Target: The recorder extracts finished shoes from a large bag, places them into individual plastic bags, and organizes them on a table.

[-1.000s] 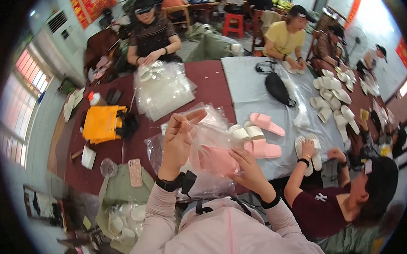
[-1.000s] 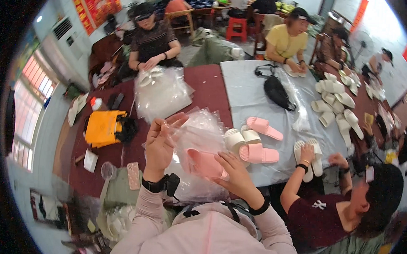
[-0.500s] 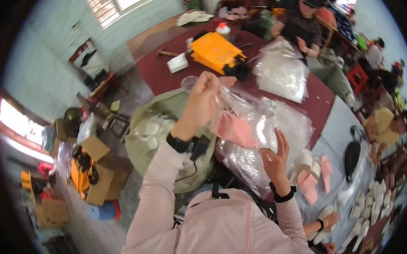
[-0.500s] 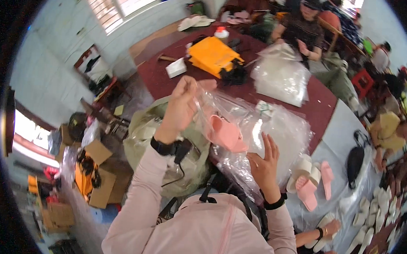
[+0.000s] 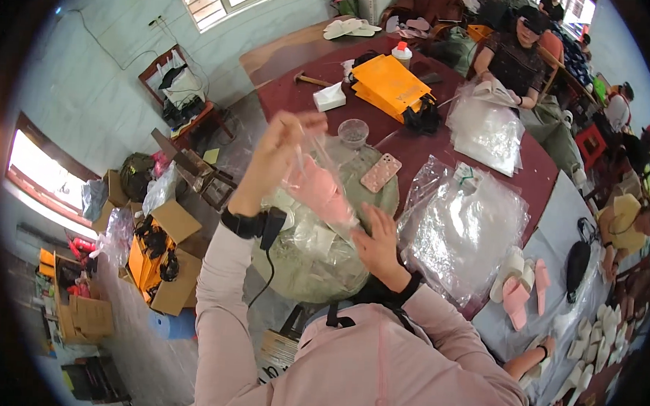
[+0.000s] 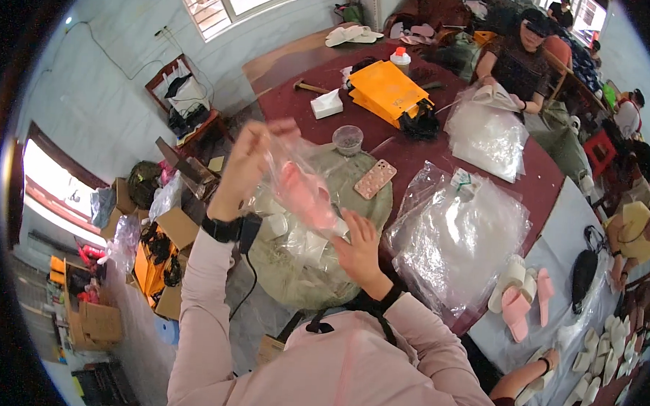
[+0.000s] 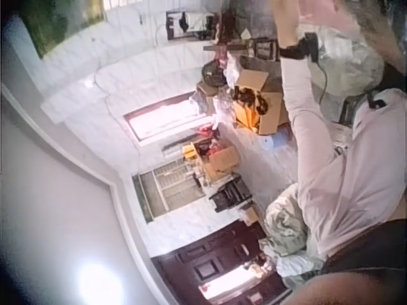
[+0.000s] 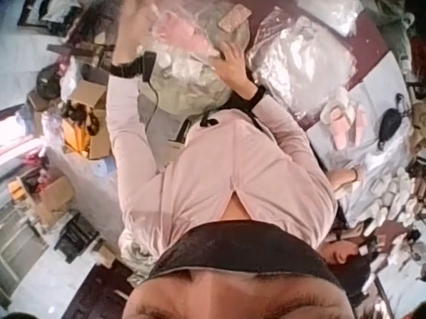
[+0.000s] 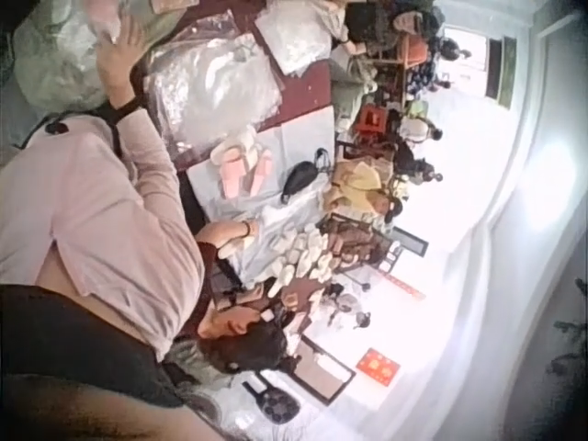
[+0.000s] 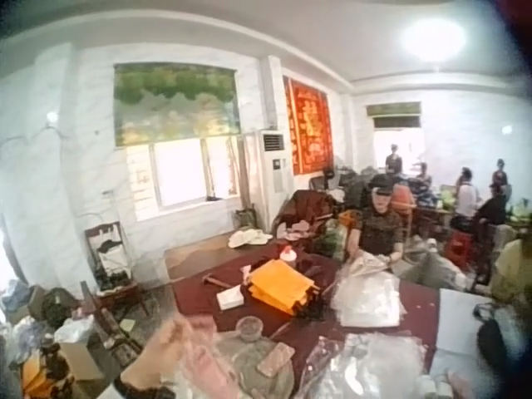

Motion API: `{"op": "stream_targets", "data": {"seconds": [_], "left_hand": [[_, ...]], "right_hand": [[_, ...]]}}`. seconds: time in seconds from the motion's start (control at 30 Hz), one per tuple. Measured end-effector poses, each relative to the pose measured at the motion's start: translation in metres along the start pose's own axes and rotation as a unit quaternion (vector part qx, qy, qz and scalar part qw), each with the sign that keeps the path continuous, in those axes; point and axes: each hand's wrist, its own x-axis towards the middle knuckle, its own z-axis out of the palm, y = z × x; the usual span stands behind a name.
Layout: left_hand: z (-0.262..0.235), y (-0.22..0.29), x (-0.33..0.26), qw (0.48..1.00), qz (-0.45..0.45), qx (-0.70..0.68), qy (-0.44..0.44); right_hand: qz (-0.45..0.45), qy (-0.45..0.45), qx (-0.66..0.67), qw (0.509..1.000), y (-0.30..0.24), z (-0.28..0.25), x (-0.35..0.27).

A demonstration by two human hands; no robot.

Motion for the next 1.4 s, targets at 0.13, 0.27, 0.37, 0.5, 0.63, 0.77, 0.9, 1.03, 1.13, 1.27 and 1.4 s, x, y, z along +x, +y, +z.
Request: {"op": "stream_targets", "data": {"seconds": [0.13, 0.27, 0.37, 0.5, 0.63, 0.77, 0.9, 1.03, 1.13, 1.27, 1.4], "left_hand": [[-0.007, -0.077, -0.053, 0.972, -0.112, 0.156, -0.137], [-0.023, -0.218, -0.109, 0.860, -0.246, 0.323, -0.308], [-0.033, -0.282, -0.153, 0.824, -0.228, 0.414, -0.313], [-0.013, -0.313, -0.163, 0.744, -0.270, 0.553, -0.261], [-0.024, -0.330, -0.156, 0.664, -0.211, 0.649, -0.304], [0.015, -0.316, -0.113, 0.585, -0.300, 0.617, -0.433], [-0.028, -0.352, -0.110, 0.526, -0.371, 0.588, -0.490], [0.113, -0.224, -0.060, 0.493, -0.234, 0.639, -0.542], [0.149, -0.215, -0.053, 0.659, -0.128, 0.551, -0.495], [0.215, -0.243, -0.057, 0.742, -0.039, 0.417, -0.524], [0.292, -0.259, -0.059, 0.714, -0.011, 0.407, -0.570]], "right_hand": [[0.125, -0.363, -0.079, 0.920, 0.023, 0.058, -0.078], [0.116, -0.601, 0.145, 0.777, 0.055, 0.085, -0.154], [0.182, -0.509, 0.138, 0.830, 0.038, 0.083, -0.157], [0.322, -0.471, 0.038, 0.821, 0.016, 0.031, -0.131], [0.384, -0.425, 0.072, 0.817, 0.014, 0.012, -0.160], [0.454, -0.407, 0.077, 0.789, 0.017, -0.016, -0.193], [0.474, -0.406, 0.083, 0.777, 0.018, -0.027, -0.178], [0.524, -0.356, 0.099, 0.767, 0.043, -0.049, -0.218], [0.504, -0.348, 0.089, 0.785, 0.065, -0.066, -0.212], [0.607, -0.247, 0.021, 0.755, 0.108, -0.104, -0.211], [0.660, 0.208, -0.144, 0.707, 0.165, -0.161, -0.235]]}}
